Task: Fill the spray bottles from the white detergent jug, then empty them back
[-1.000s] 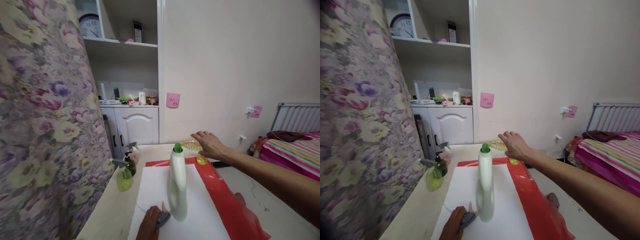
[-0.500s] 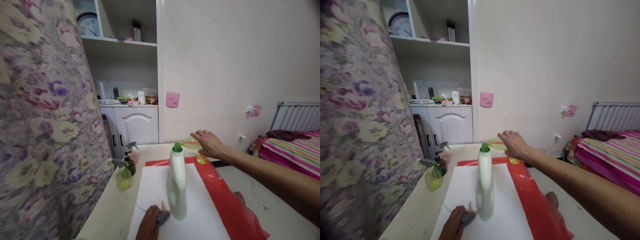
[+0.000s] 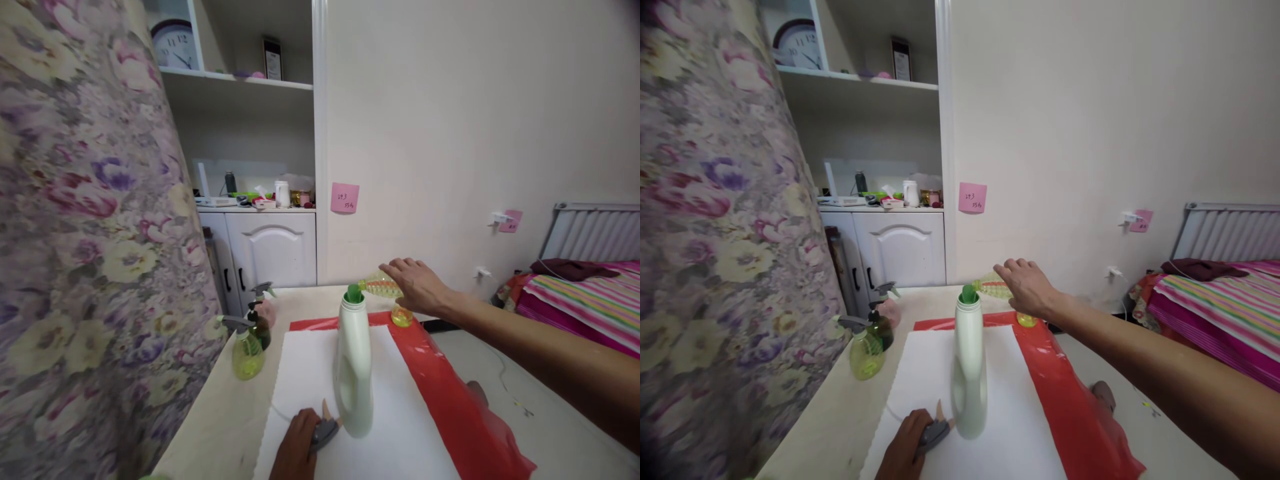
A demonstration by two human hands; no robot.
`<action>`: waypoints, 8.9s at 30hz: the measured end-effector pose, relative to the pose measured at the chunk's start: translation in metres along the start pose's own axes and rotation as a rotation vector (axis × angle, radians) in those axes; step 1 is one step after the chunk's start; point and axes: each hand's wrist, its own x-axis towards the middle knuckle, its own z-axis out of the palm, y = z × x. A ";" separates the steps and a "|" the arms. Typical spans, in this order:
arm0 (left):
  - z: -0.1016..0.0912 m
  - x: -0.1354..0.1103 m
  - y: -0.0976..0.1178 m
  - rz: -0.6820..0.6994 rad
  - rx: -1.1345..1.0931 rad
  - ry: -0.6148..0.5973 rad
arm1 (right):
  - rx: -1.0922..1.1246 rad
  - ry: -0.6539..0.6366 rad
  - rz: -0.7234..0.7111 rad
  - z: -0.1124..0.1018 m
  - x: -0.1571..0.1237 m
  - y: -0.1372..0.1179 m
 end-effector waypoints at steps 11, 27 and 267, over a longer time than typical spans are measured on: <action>-0.002 0.000 0.004 0.007 0.015 -0.029 | -0.016 0.003 -0.004 0.001 0.001 0.001; -0.004 0.001 0.006 -0.034 0.016 -0.014 | -0.038 -0.001 -0.019 -0.006 0.003 -0.001; 0.004 -0.001 0.223 -0.397 -0.900 0.437 | 1.268 0.171 0.447 0.066 -0.224 -0.154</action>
